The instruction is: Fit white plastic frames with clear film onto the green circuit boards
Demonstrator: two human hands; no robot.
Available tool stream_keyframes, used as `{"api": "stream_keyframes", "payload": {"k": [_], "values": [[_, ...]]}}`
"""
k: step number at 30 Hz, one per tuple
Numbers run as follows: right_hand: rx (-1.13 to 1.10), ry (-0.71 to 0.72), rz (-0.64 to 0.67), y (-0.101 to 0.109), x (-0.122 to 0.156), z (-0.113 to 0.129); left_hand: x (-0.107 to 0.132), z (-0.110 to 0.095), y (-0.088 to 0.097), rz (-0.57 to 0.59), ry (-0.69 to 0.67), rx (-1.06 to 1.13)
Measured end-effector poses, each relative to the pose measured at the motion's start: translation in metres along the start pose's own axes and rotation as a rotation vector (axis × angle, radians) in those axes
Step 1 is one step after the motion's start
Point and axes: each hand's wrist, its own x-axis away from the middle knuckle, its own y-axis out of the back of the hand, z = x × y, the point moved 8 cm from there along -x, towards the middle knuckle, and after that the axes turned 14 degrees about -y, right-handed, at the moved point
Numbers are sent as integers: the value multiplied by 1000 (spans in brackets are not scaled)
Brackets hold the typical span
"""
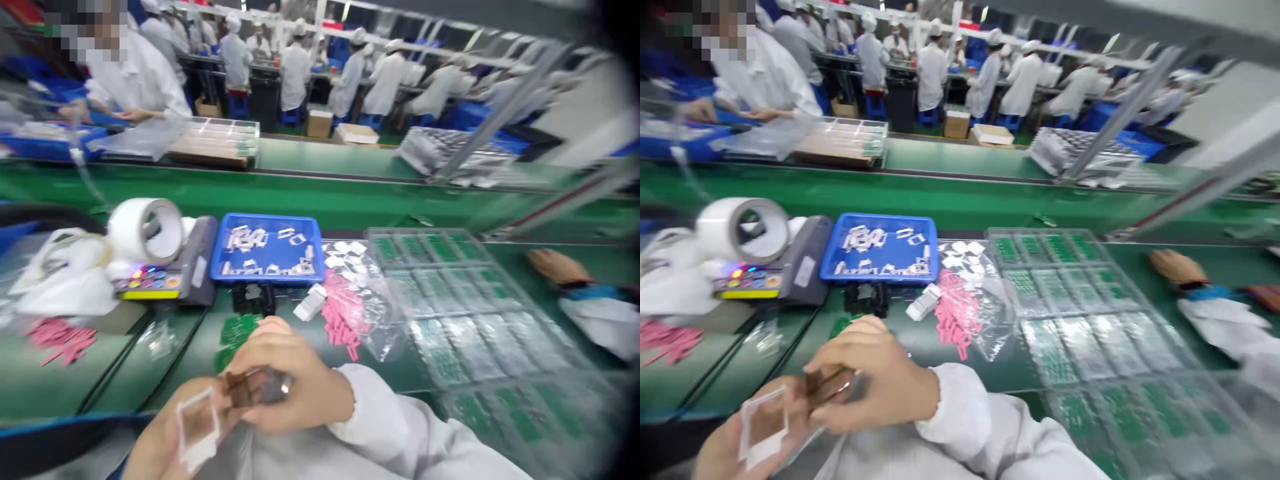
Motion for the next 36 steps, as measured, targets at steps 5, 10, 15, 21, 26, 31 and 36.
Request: {"api": "stream_keyframes", "payload": {"k": [5, 10, 15, 21, 26, 31, 36], "values": [[-477, -61, -3, 0, -3, -3, -8, -15, -47, 237, -160, 91], [-456, -57, 71, -6, -4, 0, -4, -25, -67, 377, -251, 119], [-190, -103, -8, 14, -9, 10, 0, -39, -65, 394, -346, -135], [229, -27, -63, 18, -13, 29, 5, -50, -68, 440, -478, -302], [262, -57, -87, 18, -12, 26, 8, -49, -66, 477, -557, -357], [321, -60, -97, 15, -10, 23, 5, -47, -65, 483, -538, -359], [355, -73, -127, 12, -9, 19, 3, -50, -66, 468, -544, -396]]}}
